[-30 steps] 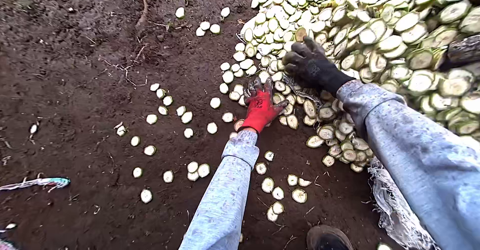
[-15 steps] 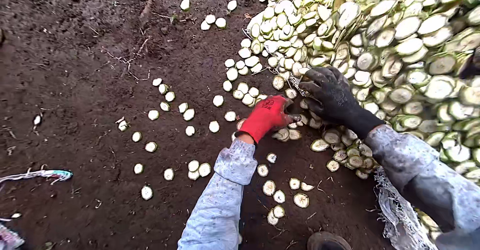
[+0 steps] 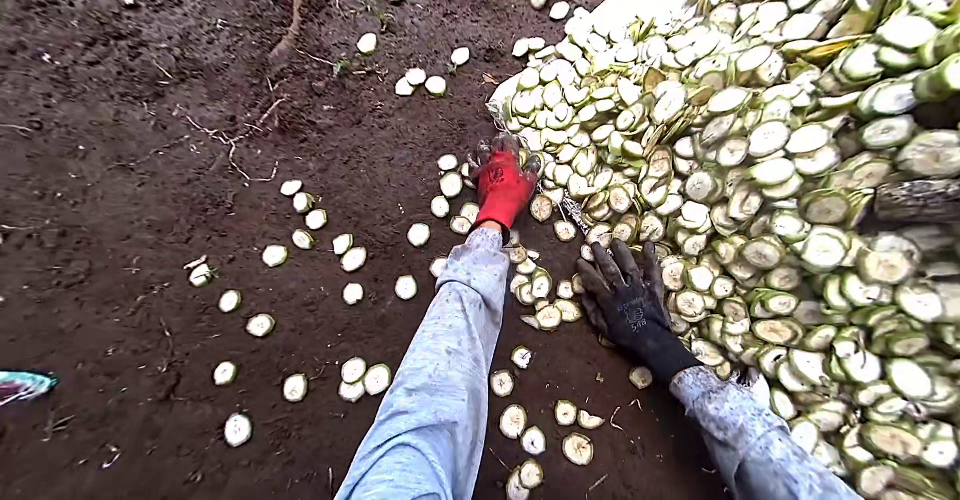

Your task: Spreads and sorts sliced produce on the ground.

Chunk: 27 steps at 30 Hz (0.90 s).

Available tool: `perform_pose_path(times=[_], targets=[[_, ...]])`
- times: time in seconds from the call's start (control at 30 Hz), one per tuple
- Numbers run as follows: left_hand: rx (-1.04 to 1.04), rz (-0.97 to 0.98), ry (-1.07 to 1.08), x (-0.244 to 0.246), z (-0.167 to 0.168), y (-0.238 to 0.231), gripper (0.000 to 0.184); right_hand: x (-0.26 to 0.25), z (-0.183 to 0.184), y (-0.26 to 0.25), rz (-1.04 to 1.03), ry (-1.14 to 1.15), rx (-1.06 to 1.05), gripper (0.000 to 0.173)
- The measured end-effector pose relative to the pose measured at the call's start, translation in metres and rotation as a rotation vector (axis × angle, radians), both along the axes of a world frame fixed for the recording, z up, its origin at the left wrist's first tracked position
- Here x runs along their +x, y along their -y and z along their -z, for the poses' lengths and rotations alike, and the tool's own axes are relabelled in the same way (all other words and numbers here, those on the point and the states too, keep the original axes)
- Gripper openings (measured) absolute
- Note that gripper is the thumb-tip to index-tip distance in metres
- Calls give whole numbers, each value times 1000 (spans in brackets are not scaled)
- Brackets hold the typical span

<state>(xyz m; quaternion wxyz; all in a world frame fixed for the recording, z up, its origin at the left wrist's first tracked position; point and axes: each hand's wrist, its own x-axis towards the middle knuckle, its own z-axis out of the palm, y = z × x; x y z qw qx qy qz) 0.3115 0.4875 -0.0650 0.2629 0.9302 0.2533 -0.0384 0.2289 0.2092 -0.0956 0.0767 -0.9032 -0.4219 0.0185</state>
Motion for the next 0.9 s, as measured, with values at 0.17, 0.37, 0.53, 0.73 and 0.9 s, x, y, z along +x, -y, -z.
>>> perform_pose_path(times=[0.17, 0.37, 0.53, 0.73, 0.9], targets=[[-16, 155, 116, -36, -30, -31, 41, -4, 3, 0, 10, 54, 46, 49], [119, 80, -67, -39, 4, -18, 60, -5, 8, 5, -1, 148, 208, 51], [115, 359, 4, -74, 4, 40, 60, -4, -7, -1, 117, 175, 263, 72], [132, 462, -23, -139, -25, 75, 65, 14, -47, -19, 132, -135, -224, 92], [-49, 347, -238, -133, -36, 106, 59, 24, -32, -2, -2, -182, -82, 54]])
